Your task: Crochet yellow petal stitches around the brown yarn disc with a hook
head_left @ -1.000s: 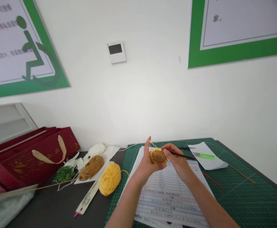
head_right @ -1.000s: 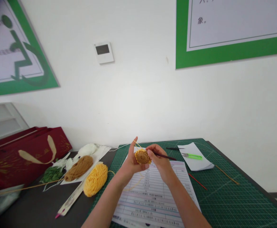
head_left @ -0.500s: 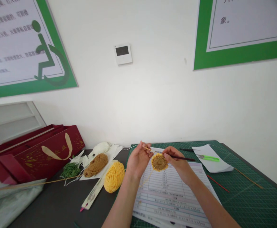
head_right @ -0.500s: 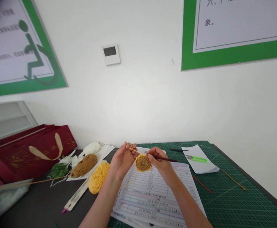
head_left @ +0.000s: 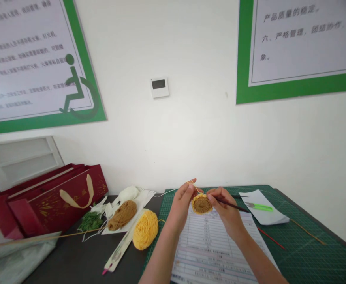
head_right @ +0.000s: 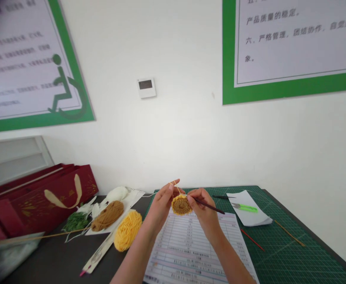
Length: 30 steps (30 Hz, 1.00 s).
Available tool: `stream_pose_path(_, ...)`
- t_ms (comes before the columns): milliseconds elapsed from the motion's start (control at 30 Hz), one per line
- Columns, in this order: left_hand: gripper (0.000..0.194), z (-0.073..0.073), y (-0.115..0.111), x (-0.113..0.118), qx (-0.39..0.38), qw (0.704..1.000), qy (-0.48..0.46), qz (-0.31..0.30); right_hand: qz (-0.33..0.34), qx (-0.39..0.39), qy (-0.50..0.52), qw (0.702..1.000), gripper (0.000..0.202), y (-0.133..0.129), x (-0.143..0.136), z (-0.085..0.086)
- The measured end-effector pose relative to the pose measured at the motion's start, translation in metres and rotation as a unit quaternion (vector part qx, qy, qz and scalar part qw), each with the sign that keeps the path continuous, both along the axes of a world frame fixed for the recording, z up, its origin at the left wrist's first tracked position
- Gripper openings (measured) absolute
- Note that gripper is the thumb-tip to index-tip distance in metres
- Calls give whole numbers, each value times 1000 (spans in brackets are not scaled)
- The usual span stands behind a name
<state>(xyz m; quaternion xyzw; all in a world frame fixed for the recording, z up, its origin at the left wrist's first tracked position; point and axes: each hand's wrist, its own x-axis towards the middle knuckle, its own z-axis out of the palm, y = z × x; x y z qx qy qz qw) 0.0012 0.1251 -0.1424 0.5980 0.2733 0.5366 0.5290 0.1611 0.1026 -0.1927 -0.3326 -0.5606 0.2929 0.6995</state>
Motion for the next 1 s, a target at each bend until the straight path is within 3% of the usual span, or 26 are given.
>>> stream_pose_path(67, 38, 20, -13, 2, 17, 999, -19, -28, -14, 31, 8, 999, 19, -9, -1, 22)
stream_pose_path(167, 72, 57, -31, 1, 38, 997, -50, -54, -38, 77, 27, 996, 16, -24, 1, 64)
stream_pose_path(300, 76, 104, -52, 2, 60, 992, -96, -54, -43, 147, 38, 987, 10, -40, -1, 119)
stream_pose_path(400, 80, 124, -70, 5, 69, 988, -130, -40, -39, 207, 56, 976, 6, -47, -14, 145)
stream_pose_path(500, 83, 132, -88, 7, 61, 978, -197, -9, -30, 244, 81, 966, 4, -51, -30, 156)
stream_pose_path(700, 82, 139, -106, -1, 100, 978, -180, 23, -4, 271, 118, 955, 3, -55, -47, 156)
stream_pose_path(1000, 78, 139, -121, -1, 96, 975, -191, 56, -72, 284, 96, 951, 1, -65, -49, 155)
